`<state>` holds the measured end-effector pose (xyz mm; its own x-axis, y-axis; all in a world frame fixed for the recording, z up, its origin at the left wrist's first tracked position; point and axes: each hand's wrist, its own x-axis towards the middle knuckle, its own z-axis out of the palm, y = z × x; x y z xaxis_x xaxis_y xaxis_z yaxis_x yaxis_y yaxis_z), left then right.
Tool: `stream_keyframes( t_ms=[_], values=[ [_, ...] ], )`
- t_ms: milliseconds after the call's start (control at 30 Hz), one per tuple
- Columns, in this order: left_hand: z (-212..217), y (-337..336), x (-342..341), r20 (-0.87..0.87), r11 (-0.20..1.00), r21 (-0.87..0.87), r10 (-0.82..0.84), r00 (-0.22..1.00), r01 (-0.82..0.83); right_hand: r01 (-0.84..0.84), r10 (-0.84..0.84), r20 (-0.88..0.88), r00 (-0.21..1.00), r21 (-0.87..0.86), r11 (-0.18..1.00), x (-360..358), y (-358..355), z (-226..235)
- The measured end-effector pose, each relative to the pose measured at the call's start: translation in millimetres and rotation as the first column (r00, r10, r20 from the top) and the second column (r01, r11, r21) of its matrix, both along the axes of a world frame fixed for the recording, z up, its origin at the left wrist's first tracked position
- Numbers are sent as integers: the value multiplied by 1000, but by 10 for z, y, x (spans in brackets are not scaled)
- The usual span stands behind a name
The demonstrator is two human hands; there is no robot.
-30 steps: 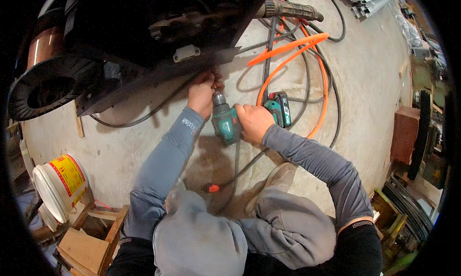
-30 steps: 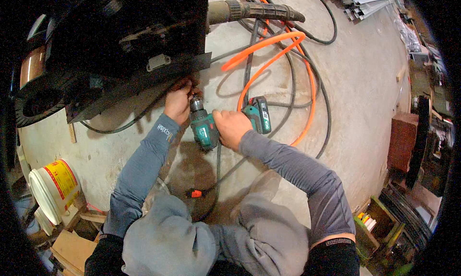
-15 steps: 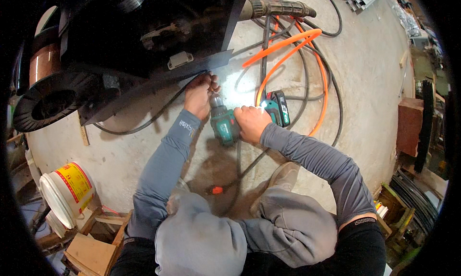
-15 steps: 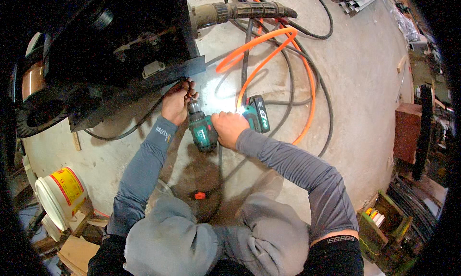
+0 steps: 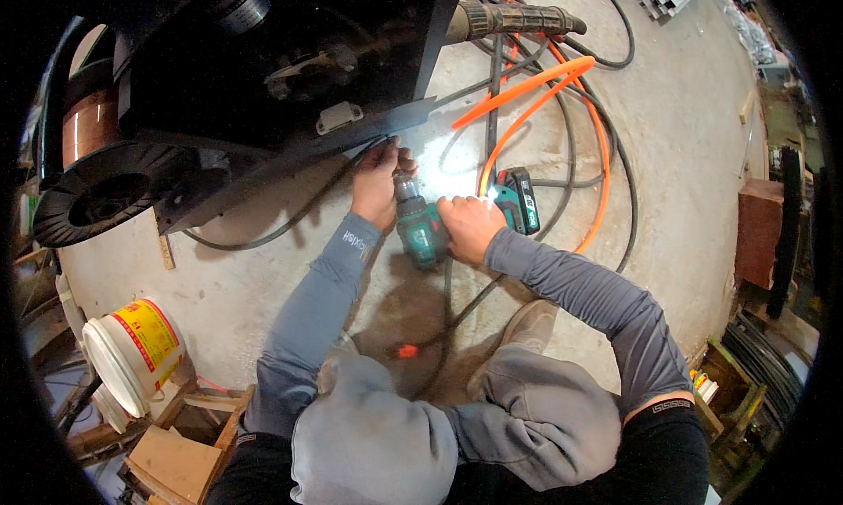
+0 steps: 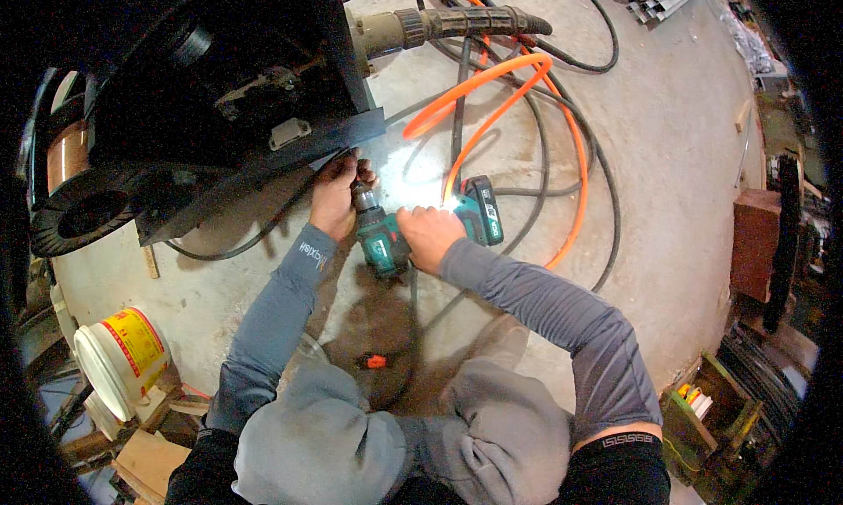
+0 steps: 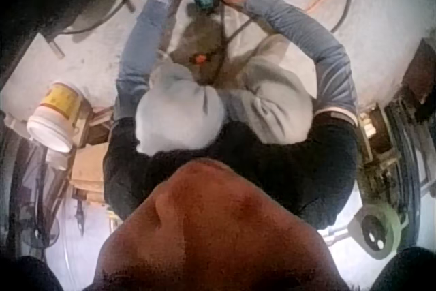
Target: The person uses a cordless drill to fasten screws into a black metal machine, likely a welding unit, in a workshop. They repeatedly position screws and drive them in, then briefly handle a small black box with a QR code before continuing to secure the machine.
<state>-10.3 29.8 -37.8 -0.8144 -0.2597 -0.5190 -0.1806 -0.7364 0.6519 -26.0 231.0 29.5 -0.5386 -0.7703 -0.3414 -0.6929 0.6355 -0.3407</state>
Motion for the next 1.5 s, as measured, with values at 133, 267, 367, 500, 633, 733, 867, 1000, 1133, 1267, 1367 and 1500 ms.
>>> stream_keyframes(
  t_ms=[133,267,367,500,633,733,867,1000,1133,1267,1367,1500],
  values=[
    [14,-37,-40,78,1000,-10,-27,997,28,-10,10,4,1000,-32,999,-8,31,-73],
    [6,26,-58,8,1000,14,27,1000,-27,-26,26,-11,1000,-26,999,2,66,-61],
    [-33,3,-29,20,999,48,19,1000,-20,-18,18,-58,998,9,1000,29,6,44],
    [-13,18,9,36,999,14,41,999,-41,-81,82,-138,987,13,997,45,-9,105],
    [98,-89,217,126,998,-21,-61,990,64,-159,168,-143,975,74,985,199,-68,310],
    [220,-217,442,142,998,-51,-13,990,21,-185,190,-107,976,62,981,330,-241,346],
    [67,-604,761,178,995,-24,96,979,-94,-233,234,-74,970,16,972,528,-603,309],
    [102,-894,924,161,983,-1,181,970,-183,-230,222,-110,969,-63,971,726,-880,102],
    [65,-1112,983,162,985,-54,168,972,-162,-143,135,-79,988,-101,985,906,-1105,50],
    [86,-1200,1029,140,984,-81,171,975,-161,-123,108,-118,987,-134,983,946,-1182,-39],
    [82,-1235,1001,173,981,-61,190,966,-182,-132,114,-142,983,-125,983,933,-1213,-60],
    [1,-1265,1001,113,981,-83,186,976,-178,-126,111,-128,986,-117,985,943,-1255,-59]
  ],
)
